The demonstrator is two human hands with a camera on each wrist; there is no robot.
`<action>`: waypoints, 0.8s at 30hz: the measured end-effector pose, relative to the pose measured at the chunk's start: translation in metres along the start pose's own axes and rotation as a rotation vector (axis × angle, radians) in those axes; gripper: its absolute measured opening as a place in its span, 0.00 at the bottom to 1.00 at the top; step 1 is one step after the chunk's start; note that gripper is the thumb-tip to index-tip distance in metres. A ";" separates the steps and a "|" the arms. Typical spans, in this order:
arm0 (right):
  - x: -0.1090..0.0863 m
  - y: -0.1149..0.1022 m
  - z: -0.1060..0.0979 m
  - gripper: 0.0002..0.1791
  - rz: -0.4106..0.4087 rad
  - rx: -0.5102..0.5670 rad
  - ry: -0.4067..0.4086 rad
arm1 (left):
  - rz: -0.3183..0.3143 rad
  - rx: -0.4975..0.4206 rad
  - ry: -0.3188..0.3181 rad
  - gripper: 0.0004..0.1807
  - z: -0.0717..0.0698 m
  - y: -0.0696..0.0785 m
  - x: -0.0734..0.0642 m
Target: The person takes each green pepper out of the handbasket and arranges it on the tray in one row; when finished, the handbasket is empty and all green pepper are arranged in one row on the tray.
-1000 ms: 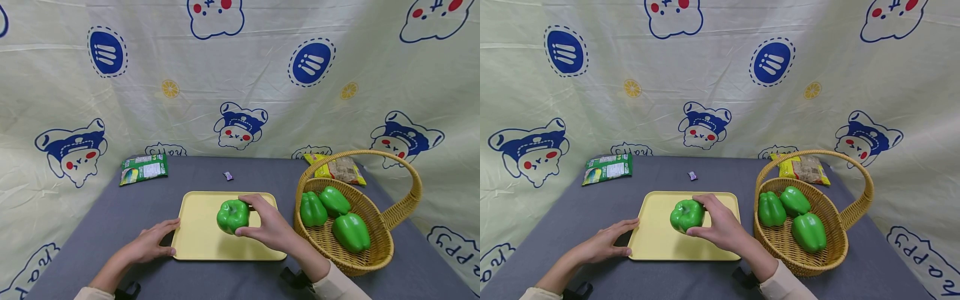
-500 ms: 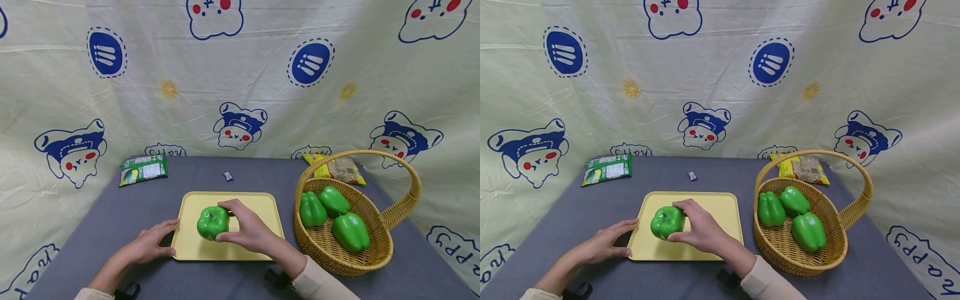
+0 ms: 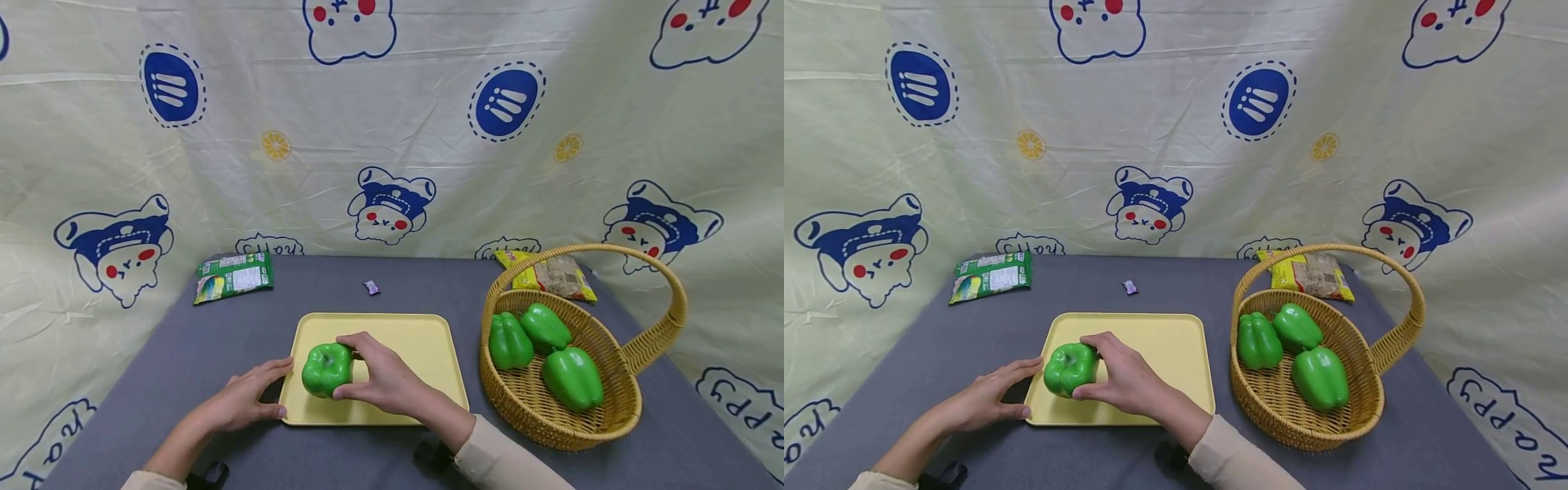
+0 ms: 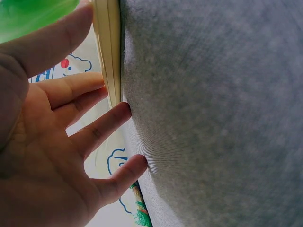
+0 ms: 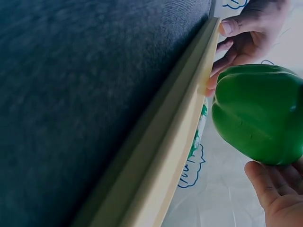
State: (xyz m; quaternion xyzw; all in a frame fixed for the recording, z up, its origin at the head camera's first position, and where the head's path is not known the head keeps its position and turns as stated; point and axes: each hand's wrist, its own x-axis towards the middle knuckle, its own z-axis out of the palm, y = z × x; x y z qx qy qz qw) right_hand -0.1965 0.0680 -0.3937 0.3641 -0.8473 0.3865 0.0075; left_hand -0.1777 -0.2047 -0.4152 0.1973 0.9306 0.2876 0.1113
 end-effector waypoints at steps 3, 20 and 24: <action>0.003 0.000 0.004 0.41 0.007 0.006 -0.008 | -0.001 -0.009 -0.007 0.41 0.000 0.000 0.000; 0.017 0.002 0.019 0.41 0.052 -0.009 -0.031 | -0.004 -0.008 -0.013 0.41 -0.001 0.000 0.000; 0.020 0.002 0.022 0.40 0.063 -0.013 -0.050 | -0.006 -0.020 -0.022 0.41 -0.001 0.000 0.001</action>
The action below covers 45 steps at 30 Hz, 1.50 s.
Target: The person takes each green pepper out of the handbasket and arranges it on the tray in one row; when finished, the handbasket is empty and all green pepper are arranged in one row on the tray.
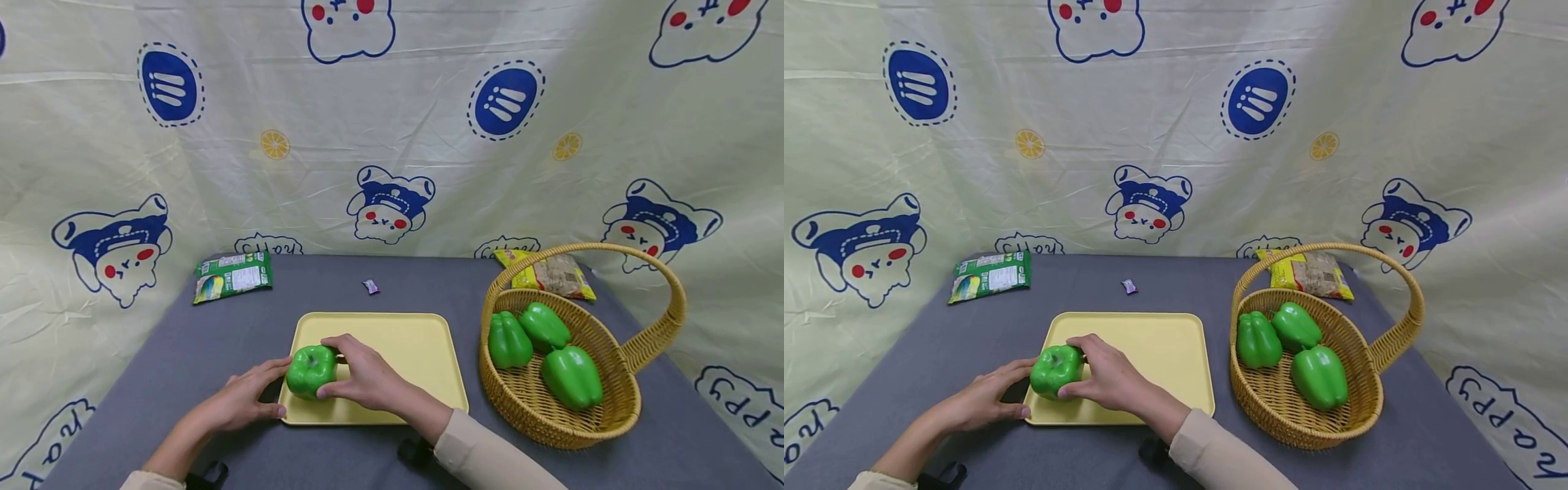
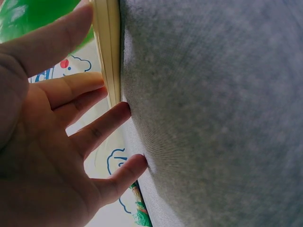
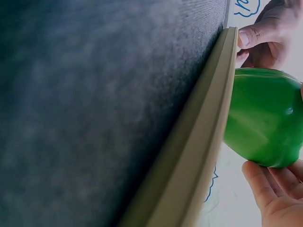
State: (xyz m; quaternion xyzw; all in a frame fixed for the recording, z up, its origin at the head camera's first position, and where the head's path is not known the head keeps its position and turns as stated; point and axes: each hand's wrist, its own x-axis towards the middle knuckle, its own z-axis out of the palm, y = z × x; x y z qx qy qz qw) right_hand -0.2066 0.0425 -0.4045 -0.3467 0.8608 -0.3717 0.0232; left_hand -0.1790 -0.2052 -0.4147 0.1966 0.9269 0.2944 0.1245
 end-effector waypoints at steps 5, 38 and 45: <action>0.003 -0.001 0.002 0.40 0.030 0.011 -0.021 | 0.003 -0.005 0.001 0.40 0.000 -0.001 0.000; 0.008 -0.008 0.008 0.42 0.026 -0.043 -0.037 | -0.015 0.044 0.043 0.41 0.002 -0.001 0.000; -0.005 -0.012 -0.004 0.42 -0.024 -0.088 -0.005 | -0.022 0.035 0.039 0.42 0.002 -0.001 0.000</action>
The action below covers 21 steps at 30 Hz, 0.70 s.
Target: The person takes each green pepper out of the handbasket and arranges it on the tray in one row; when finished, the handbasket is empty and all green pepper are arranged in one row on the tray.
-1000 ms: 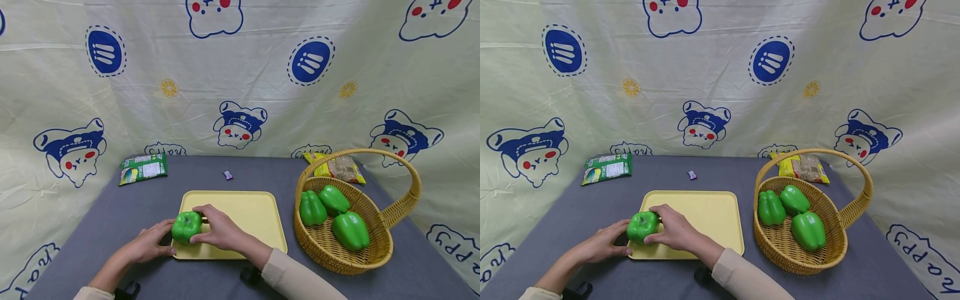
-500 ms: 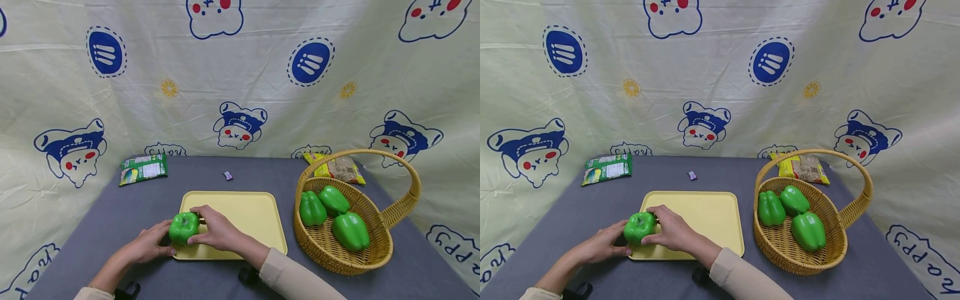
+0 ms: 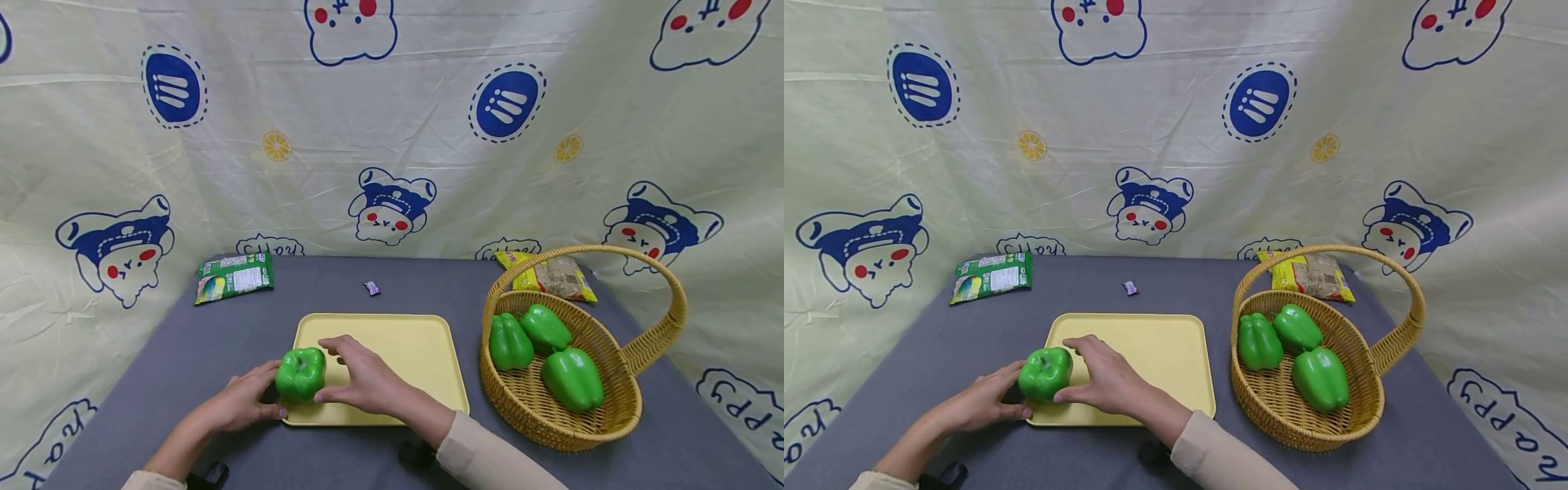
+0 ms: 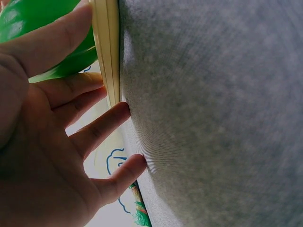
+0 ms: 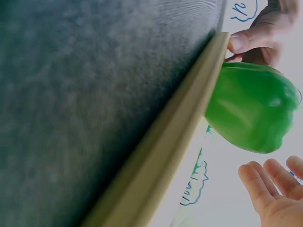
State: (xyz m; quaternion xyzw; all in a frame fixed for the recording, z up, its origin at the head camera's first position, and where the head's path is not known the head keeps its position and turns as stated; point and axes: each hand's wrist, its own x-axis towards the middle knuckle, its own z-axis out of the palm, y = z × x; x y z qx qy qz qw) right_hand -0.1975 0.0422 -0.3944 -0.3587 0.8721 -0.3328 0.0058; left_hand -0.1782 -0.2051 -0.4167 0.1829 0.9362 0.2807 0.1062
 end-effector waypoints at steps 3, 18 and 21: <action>-0.006 -0.001 -0.006 0.42 -0.014 -0.018 0.021 | -0.007 -0.001 0.002 0.42 0.000 0.001 0.000; -0.041 -0.003 -0.049 0.42 -0.074 -0.125 0.149 | -0.016 -0.018 -0.008 0.42 0.000 0.000 0.000; -0.047 -0.004 -0.059 0.43 -0.076 -0.155 0.168 | -0.023 -0.019 -0.011 0.42 0.000 0.000 0.001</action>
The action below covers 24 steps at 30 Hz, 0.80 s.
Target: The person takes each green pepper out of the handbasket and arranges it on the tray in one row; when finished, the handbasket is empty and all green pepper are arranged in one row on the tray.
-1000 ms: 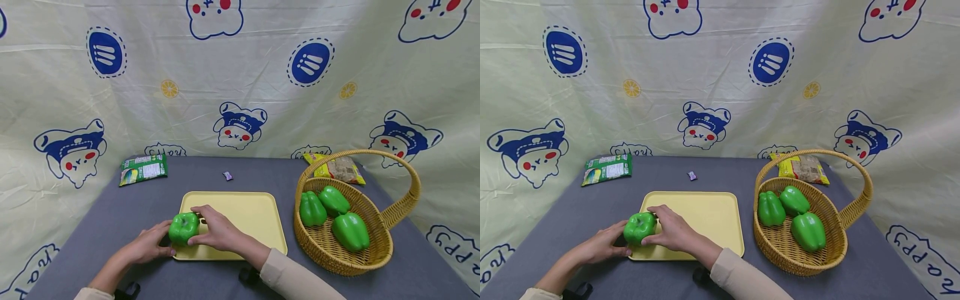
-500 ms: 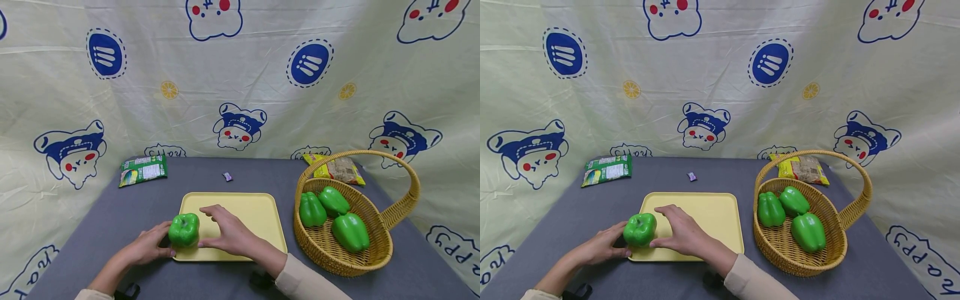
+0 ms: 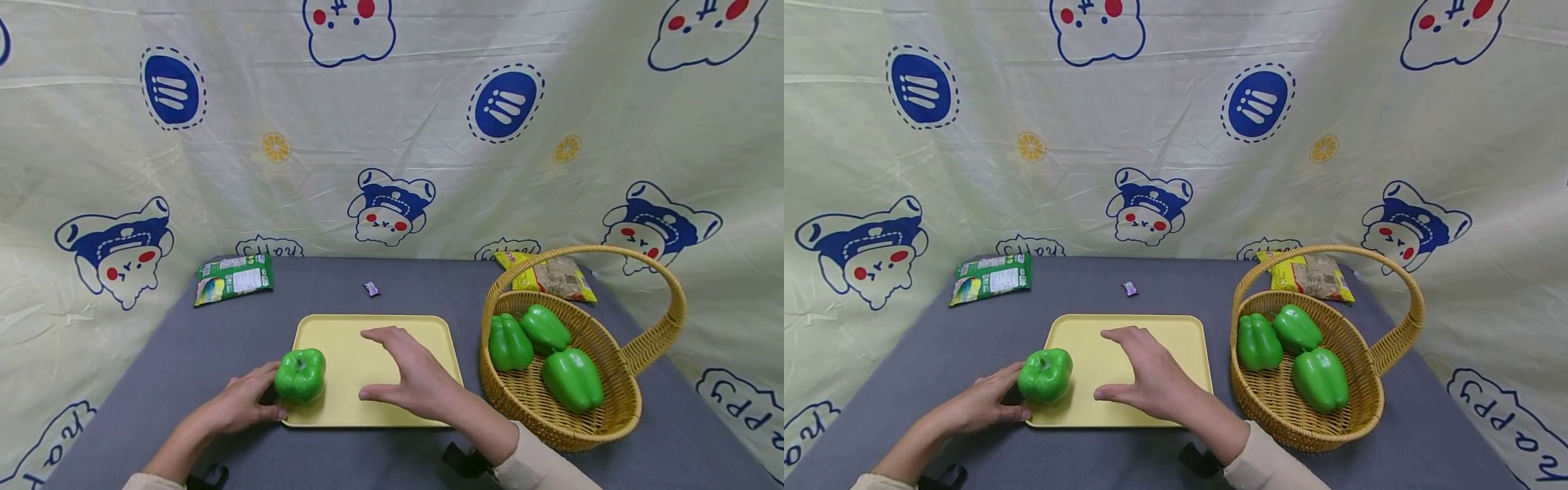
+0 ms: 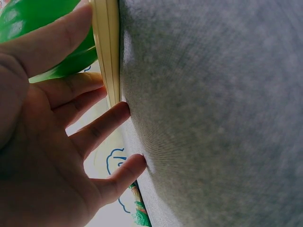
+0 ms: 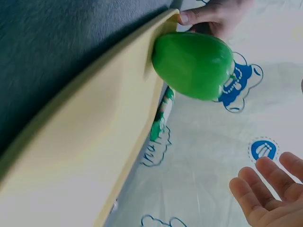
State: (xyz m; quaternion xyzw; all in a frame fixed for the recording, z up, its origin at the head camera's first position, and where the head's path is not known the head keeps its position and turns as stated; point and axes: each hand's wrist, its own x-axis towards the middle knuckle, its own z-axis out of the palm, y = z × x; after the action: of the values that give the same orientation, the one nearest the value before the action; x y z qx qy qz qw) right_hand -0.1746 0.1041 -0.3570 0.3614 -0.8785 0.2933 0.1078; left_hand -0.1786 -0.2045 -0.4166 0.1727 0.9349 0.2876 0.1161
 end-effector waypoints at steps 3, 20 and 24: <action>-0.006 0.002 -0.011 0.43 0.003 -0.024 0.018 | -0.002 -0.002 0.000 0.42 0.000 0.000 0.000; -0.051 0.028 -0.056 0.40 0.076 -0.192 0.125 | 0.001 0.007 0.014 0.42 0.000 0.001 -0.001; -0.063 0.032 -0.065 0.40 0.141 -0.198 0.114 | 0.000 0.006 0.011 0.42 0.000 0.000 0.000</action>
State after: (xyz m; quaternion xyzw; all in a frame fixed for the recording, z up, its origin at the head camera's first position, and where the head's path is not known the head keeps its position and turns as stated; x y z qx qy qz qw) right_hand -0.1536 0.1966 -0.3441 0.2693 -0.9188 0.2320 0.1716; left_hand -0.1782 -0.2046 -0.4170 0.1716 0.9364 0.2856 0.1104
